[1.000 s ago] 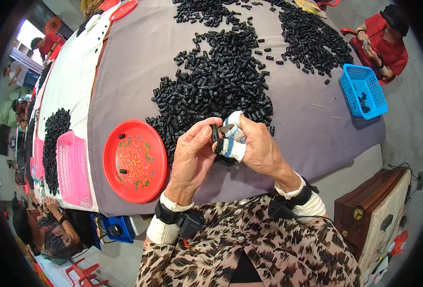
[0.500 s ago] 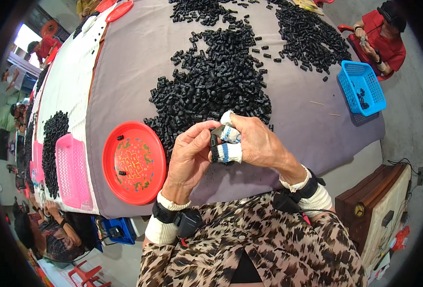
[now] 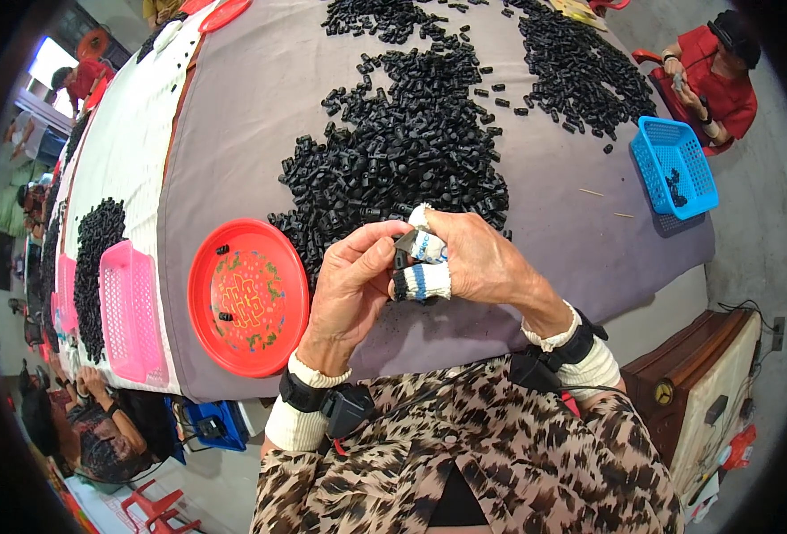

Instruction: The worker is manually assembling shoe components by attaching small black cylindrical parts to a white and blue base part at a factory work table.

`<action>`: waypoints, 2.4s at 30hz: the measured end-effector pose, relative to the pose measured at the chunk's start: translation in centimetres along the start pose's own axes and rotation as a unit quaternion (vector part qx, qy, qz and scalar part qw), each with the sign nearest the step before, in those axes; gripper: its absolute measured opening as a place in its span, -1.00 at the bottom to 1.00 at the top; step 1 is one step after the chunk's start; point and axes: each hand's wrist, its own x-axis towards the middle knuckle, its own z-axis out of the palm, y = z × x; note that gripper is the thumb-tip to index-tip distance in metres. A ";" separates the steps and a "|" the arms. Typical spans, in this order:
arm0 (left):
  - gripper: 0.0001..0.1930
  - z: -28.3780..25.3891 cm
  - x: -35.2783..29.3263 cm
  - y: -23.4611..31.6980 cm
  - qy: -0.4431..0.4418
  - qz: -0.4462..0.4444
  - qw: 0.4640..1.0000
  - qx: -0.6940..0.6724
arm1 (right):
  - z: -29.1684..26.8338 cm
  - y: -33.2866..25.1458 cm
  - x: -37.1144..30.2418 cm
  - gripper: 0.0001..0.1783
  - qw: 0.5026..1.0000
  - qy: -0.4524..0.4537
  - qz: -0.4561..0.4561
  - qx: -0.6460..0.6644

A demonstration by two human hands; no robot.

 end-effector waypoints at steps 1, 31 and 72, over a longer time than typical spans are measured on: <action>-0.75 0.1 -0.1 0.1 0.001 0.000 1.000 -0.001 | 0.1 0.0 0.0 -0.55 1.000 -0.001 0.000 0.000; -0.76 0.2 0.1 -0.1 -0.004 -0.025 0.999 -0.022 | -0.5 0.3 -0.4 -0.50 1.000 -0.002 -0.023 0.001; -0.75 -0.2 0.0 -0.3 -0.011 -0.021 0.999 -0.027 | -0.6 0.3 -0.4 -0.55 1.000 -0.013 -0.002 0.008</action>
